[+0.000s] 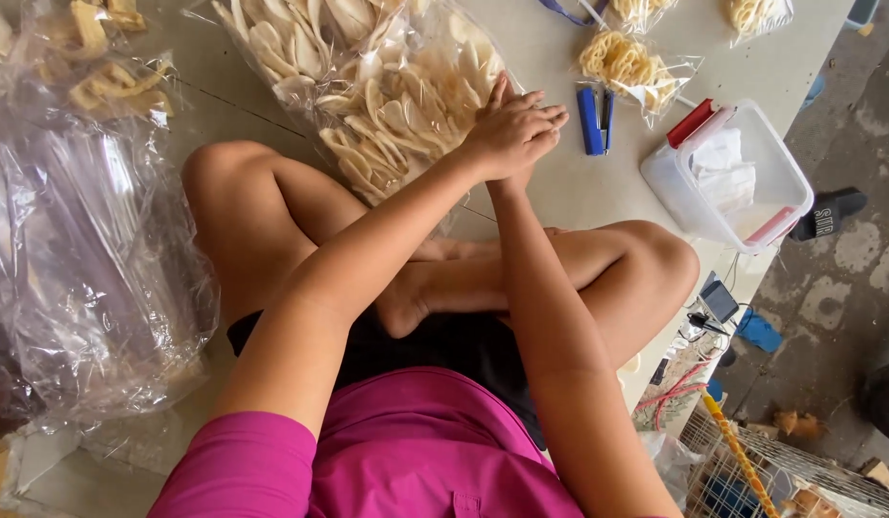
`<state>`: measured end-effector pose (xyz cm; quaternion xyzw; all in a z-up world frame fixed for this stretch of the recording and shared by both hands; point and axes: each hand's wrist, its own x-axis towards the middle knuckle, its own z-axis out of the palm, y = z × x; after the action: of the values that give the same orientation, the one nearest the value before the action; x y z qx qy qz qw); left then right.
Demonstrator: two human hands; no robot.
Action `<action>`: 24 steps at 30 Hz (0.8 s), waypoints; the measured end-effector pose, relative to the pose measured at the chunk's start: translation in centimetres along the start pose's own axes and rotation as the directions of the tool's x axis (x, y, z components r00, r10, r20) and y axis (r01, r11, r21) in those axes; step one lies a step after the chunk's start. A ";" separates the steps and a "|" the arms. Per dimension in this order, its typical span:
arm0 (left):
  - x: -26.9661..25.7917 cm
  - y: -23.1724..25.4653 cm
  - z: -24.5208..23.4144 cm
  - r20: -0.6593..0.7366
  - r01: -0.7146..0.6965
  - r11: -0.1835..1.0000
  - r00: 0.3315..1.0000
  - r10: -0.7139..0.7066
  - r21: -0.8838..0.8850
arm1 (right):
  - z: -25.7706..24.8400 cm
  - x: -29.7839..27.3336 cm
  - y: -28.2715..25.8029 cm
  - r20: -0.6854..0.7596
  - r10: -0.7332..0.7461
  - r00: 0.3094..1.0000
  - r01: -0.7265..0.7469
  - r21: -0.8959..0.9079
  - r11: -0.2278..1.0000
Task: Manually packaging snacks into plastic bags by inserting labels, folding the bag tops, and sealing them with a stapler.
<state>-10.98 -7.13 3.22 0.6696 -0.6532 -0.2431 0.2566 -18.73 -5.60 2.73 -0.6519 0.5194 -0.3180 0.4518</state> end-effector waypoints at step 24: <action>-3.8 -9.9 -5.7 0.215 -0.049 0.915 0.976 -0.042 0.401 | 2.4 5.2 5.3 0.246 0.124 0.961 -0.200 0.311 0.929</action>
<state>0.12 -3.05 0.87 0.6762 -0.7146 -0.1750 0.0396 -17.32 -10.30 -3.42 -0.5520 0.4568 -0.2880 0.6354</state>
